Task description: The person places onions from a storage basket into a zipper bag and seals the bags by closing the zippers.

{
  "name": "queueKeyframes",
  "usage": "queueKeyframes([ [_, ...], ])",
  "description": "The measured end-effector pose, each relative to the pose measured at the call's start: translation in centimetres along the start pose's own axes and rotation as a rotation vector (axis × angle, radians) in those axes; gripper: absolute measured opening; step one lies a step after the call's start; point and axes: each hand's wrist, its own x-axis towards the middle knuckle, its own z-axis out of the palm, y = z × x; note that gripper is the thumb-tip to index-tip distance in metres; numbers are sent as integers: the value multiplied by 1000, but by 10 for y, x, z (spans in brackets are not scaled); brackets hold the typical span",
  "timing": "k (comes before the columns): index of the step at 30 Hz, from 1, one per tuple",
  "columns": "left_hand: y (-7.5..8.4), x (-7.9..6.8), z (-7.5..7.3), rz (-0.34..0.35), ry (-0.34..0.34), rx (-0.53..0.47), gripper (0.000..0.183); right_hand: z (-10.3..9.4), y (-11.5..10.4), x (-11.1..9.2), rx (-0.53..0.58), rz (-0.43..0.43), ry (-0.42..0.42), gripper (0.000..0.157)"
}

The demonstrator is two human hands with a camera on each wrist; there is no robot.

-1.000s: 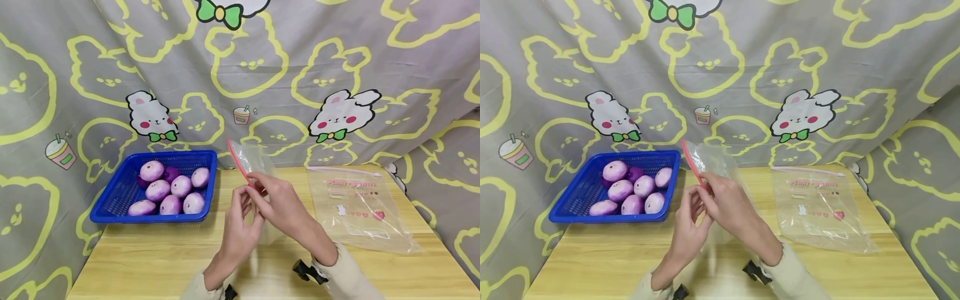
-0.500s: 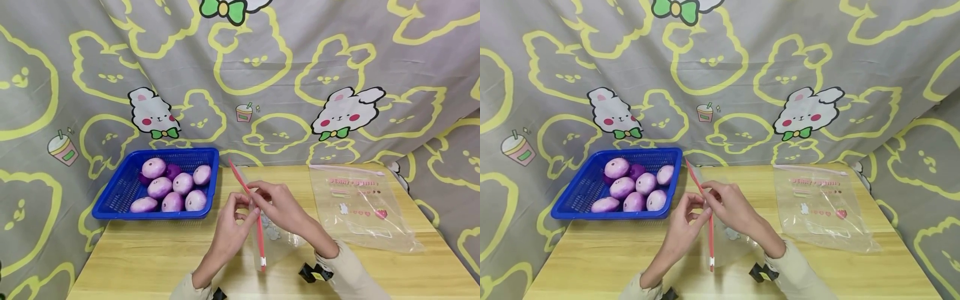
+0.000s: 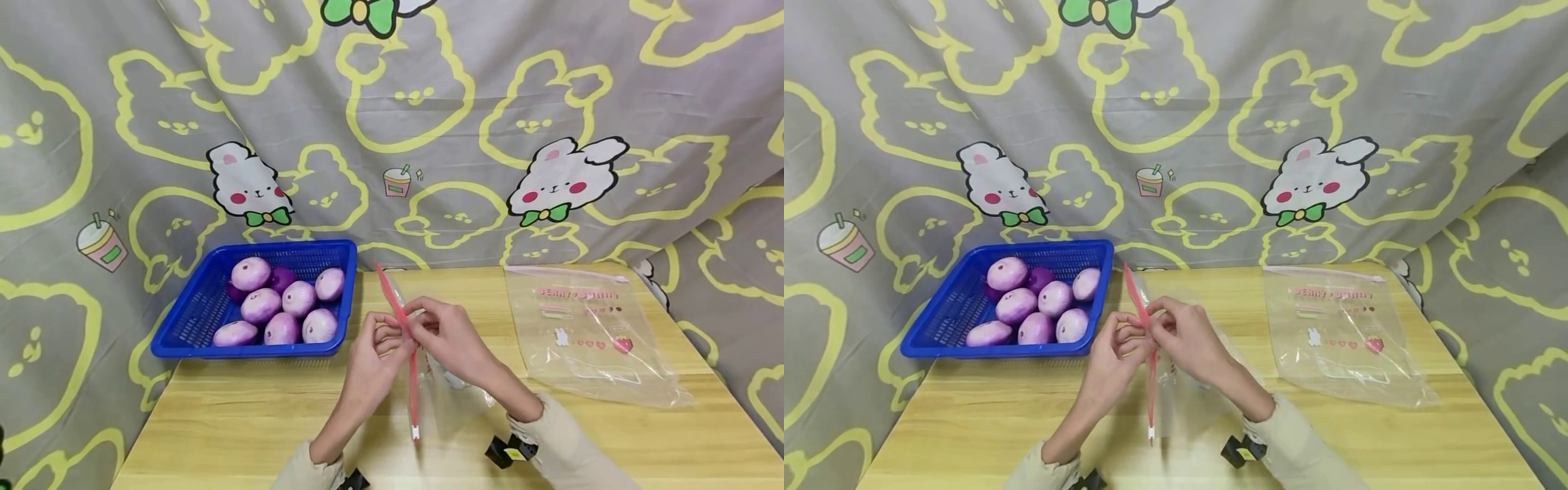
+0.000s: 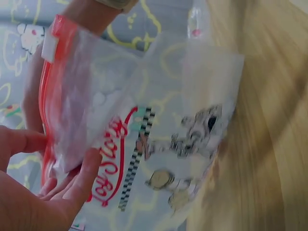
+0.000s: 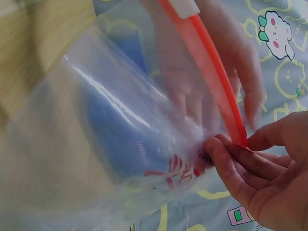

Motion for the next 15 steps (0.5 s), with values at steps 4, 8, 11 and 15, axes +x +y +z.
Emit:
queueKeyframes([
  [4, 1, -1, -3, -16, 13, 1, 32, 1, -2, -1, -8, -21, -44, 28],
  [8, 0, -2, -4, -14, 33, 30, 34, 2, -1, -2, -4, -14, -62, 34],
  [11, -2, 0, -2, -4, 32, 68, 35, 4, -1, -5, -16, -16, -49, 36],
  [15, -3, 3, 1, 15, 32, 55, 34, 5, -4, -8, -90, -50, -7, 41],
])
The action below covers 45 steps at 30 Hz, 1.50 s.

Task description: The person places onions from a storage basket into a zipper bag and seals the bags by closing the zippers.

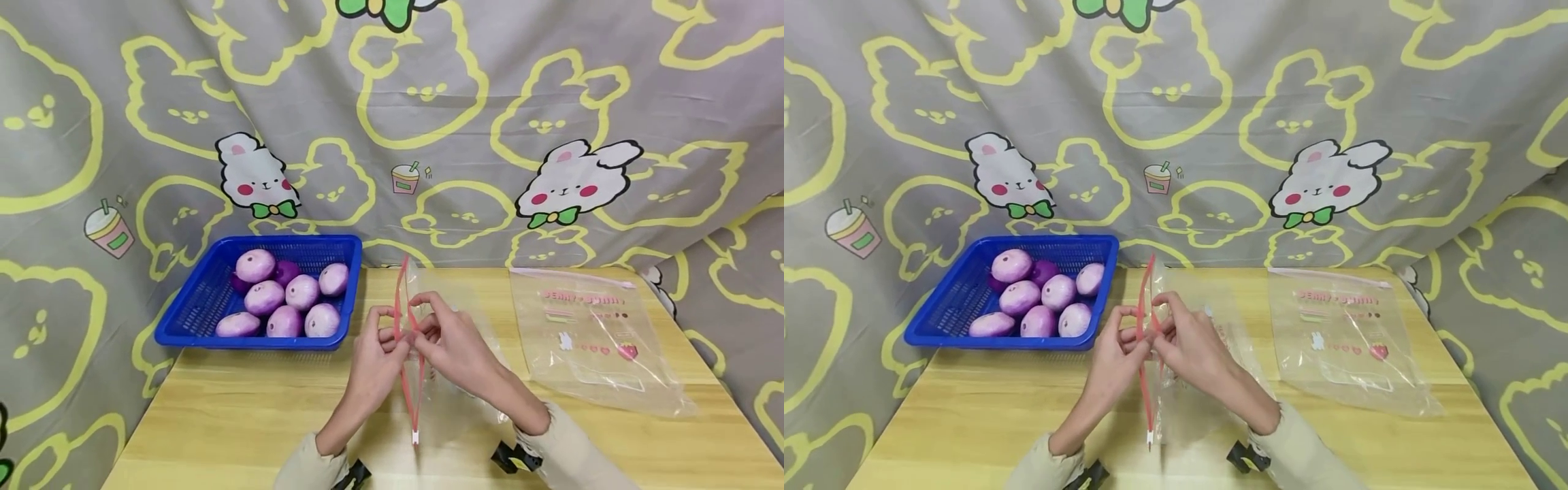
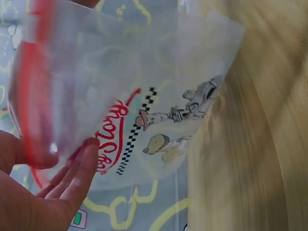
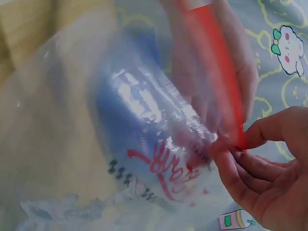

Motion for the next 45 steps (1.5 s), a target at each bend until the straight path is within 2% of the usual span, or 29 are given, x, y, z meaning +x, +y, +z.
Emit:
queueKeyframes([
  [4, 4, -1, 3, 45, 24, -37, 37, -3, -5, -1, -110, -75, 53, 48],
  [7, 9, -2, 3, 122, 51, -28, 48, -8, -12, -3, -215, -153, 88, 51],
  [10, 15, -3, 1, 263, 77, 8, 62, -15, -21, -5, -297, -243, 147, 47],
  [12, 19, -2, -2, 391, 103, 59, 64, -22, -29, -7, -342, -317, 211, 43],
  [15, 24, 0, -5, 566, 143, 162, 54, -34, -40, -8, -402, -414, 302, 36],
  [17, 26, 1, -7, 638, 165, 258, 44, -42, -47, -8, -455, -468, 349, 32],
  [18, 26, 2, -8, 649, 164, 300, 41, -46, -49, -9, -485, -486, 363, 29],
  [21, 26, 4, -9, 638, 155, 460, 37, -56, -53, -10, -568, -530, 397, 22],
  [24, 23, 5, -7, 598, 144, 606, 37, -67, -51, -12, -638, -550, 431, 16],
  [28, 18, 3, -4, 540, 142, 745, 30, -84, -46, -17, -706, -519, 459, 23],
  [31, 18, 2, -2, 504, 118, 817, 22, -97, -43, -23, -762, -450, 414, 39],
  [34, 20, 3, 0, 477, 84, 863, 20, -102, -42, -28, -801, -360, 325, 54],
  [38, 22, 4, 3, 440, -15, 916, 43, -102, -42, -33, -846, -234, 202, 68],
  [41, 22, 4, 5, 419, -121, 961, 56, -98, -43, -34, -892, -175, 134, 60],
  [45, 17, 3, 5, 381, -191, 986, 41, -97, -40, -31, -924, -175, 142, 43],
])
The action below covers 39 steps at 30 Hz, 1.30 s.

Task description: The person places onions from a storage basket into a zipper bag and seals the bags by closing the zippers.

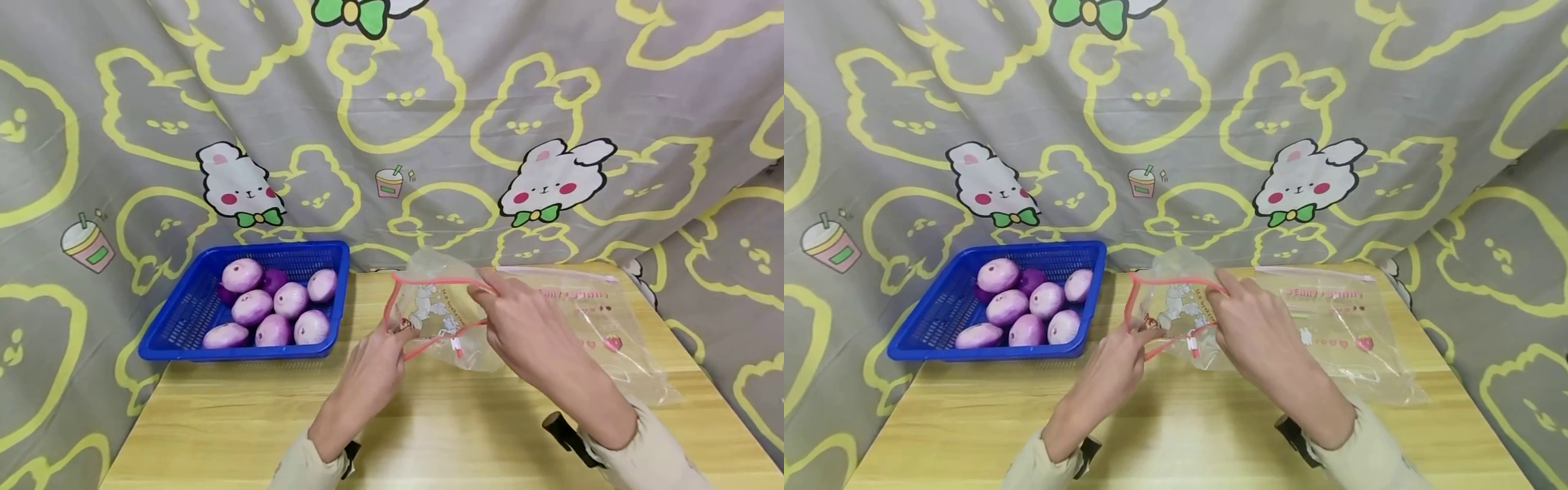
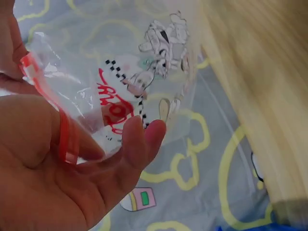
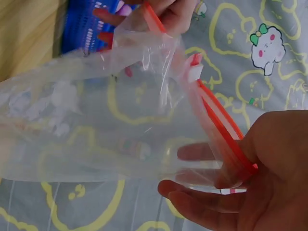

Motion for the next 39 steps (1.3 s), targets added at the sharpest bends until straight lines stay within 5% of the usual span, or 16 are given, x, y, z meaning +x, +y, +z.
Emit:
queueKeyframes([
  [6, -10, -7, 1, -10, -92, 0, 33, 1, 11, 1, 13, -3, 89, 69],
  [9, -13, -8, 1, 4, -123, -8, 35, 0, 15, -1, 4, -3, 70, 75],
  [14, -16, -8, 3, 73, -88, -34, 36, 0, 11, -1, 25, 22, -38, 69],
  [18, -19, -7, 9, 116, -123, -45, 24, 2, 5, 3, 80, -10, -70, 64],
  [25, -36, -2, 24, 95, -193, -58, 15, 13, 1, 10, 107, -36, -146, 61],
  [34, -42, 1, 26, 54, -22, -126, 22, 46, 9, 25, 151, -107, -33, 73],
  [39, -26, -9, 19, 98, -11, -109, 35, 58, 17, 29, 226, -76, -115, 80],
])
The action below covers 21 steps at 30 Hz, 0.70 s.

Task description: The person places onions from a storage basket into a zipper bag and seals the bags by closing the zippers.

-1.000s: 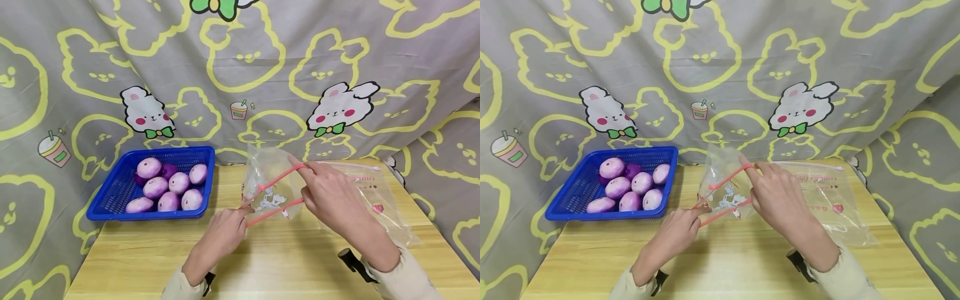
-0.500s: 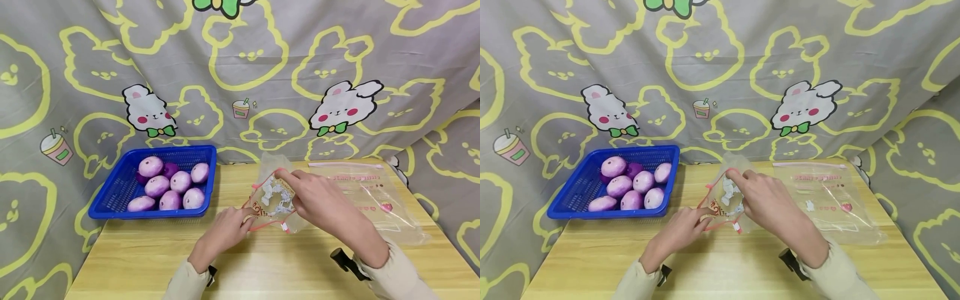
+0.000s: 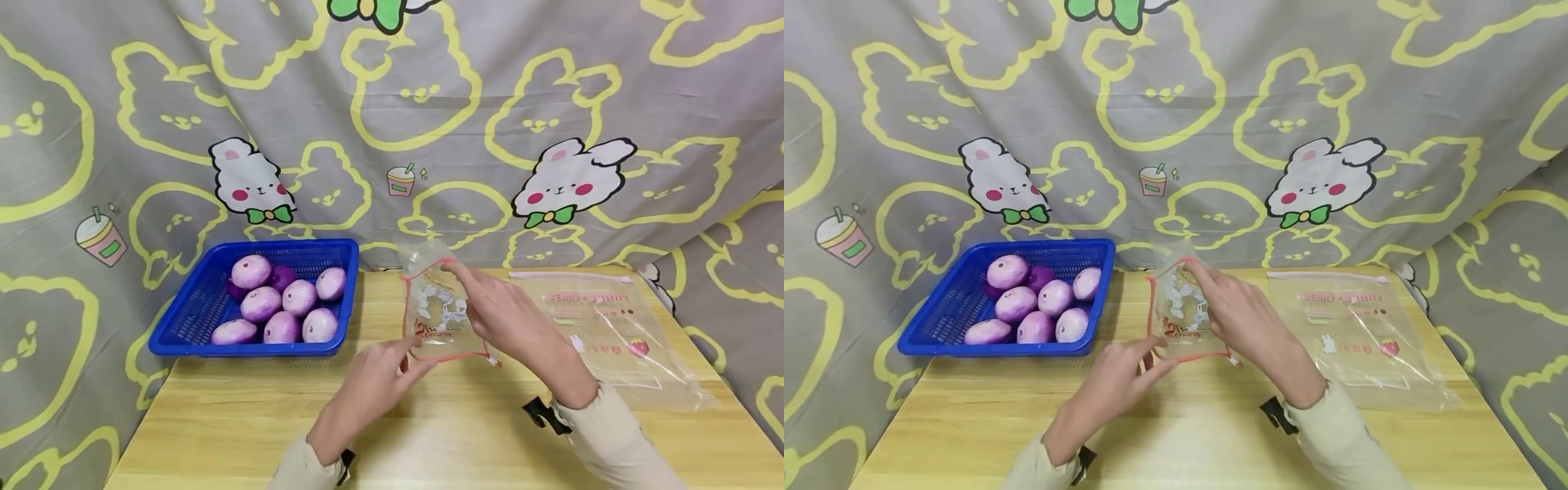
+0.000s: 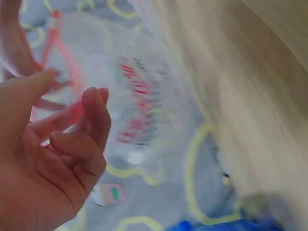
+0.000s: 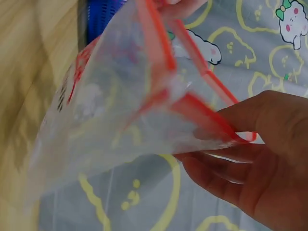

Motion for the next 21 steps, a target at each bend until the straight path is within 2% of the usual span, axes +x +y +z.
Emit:
queueKeyframes([
  [3, 10, -5, -1, 47, -37, 87, 35, 2, 8, 4, 107, 12, -53, 76],
  [7, 10, -9, 2, 32, -68, 172, 17, 4, 22, 11, 302, -3, -119, 69],
  [10, 6, -12, 4, 16, -70, 169, 11, 5, 35, 16, 423, 2, -168, 65],
  [12, 3, -15, 5, 32, -55, 159, 10, 4, 43, 20, 467, 9, -190, 61],
  [14, 2, -17, 5, 50, -29, 146, 10, 1, 48, 26, 470, 4, -197, 57],
  [17, 0, -18, 4, 59, 21, 134, 10, -5, 44, 39, 435, -18, -192, 49],
  [21, -2, -20, 5, 49, 56, 117, 10, -11, 24, 53, 220, -50, -125, 48],
])
